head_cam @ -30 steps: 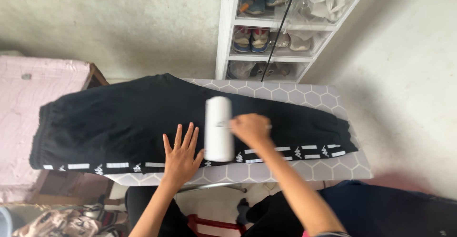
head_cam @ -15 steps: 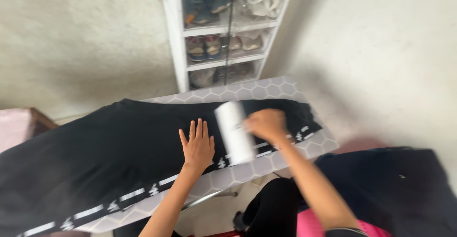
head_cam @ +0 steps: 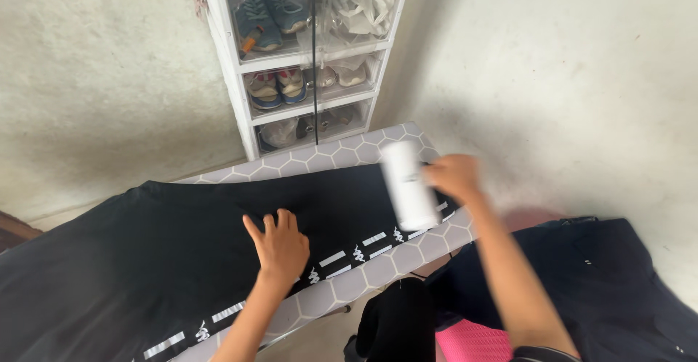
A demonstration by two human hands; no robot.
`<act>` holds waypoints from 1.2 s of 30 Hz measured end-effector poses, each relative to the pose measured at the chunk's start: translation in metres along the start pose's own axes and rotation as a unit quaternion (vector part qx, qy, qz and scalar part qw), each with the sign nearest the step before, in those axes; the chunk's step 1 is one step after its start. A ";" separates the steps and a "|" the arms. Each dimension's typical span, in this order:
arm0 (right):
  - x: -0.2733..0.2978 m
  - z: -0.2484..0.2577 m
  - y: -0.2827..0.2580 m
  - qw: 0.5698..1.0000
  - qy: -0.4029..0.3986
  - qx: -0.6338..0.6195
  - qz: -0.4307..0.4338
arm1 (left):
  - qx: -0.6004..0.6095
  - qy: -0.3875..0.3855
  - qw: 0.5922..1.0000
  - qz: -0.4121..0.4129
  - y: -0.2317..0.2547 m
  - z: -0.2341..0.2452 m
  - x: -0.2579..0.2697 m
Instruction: The person uses a handheld garment steamer to remove wrinkles from a pair of black pants laid on an ironing board. They repeatedly reposition and smooth the pants while steaming different sections, including the legs and waistband.
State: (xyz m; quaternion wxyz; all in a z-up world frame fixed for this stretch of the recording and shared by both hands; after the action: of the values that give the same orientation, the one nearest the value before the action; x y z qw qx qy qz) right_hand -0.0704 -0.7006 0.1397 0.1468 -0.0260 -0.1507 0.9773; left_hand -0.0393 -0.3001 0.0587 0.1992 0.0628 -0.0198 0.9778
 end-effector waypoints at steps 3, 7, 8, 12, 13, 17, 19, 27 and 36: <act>-0.008 -0.056 -0.107 0.993 -0.074 0.027 0.084 | 0.012 0.080 0.997 -0.007 -0.003 0.005 -0.022; -0.015 -0.096 -0.173 0.979 -0.017 0.052 0.198 | 0.066 0.229 0.971 -0.037 -0.013 -0.004 -0.029; -0.020 -0.095 -0.158 0.983 -0.032 0.066 0.166 | 0.067 0.234 0.969 -0.031 -0.014 -0.008 -0.032; -0.028 -0.051 -0.015 0.998 -0.029 0.037 0.052 | 0.067 0.232 0.970 -0.014 -0.015 -0.023 -0.031; -0.025 -0.032 0.024 0.999 0.000 -0.035 -0.002 | 0.066 0.229 0.971 -0.011 -0.014 -0.023 -0.032; -0.024 0.016 0.075 0.980 -0.012 0.164 -0.111 | 0.049 0.210 0.976 -0.007 -0.012 -0.019 -0.034; -0.025 0.009 0.035 0.991 -0.003 0.114 -0.074 | 0.036 0.187 0.982 -0.007 -0.017 -0.019 -0.036; -0.026 -0.123 -0.294 0.961 0.003 -0.009 0.277 | 0.065 0.123 0.990 0.016 -0.161 -0.025 -0.034; -0.031 -0.119 -0.258 0.987 -0.118 0.038 0.100 | 0.097 0.235 0.966 0.043 -0.198 -0.021 -0.007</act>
State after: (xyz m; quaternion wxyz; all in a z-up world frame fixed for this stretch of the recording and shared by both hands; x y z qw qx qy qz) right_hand 0.0422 -0.4401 0.1047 0.0303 0.0804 -0.1266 0.9882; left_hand 0.0423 -0.1189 0.0395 0.1486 -0.1510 0.1200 0.9699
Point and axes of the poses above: each hand's wrist, its own x-axis away from the middle knuckle, its own z-axis out of the back of the hand, y = z × x, the point moved 4 cm from there along -x, towards the middle knuckle, and after that the axes turned 10 degrees about -y, right-handed, at the moved point
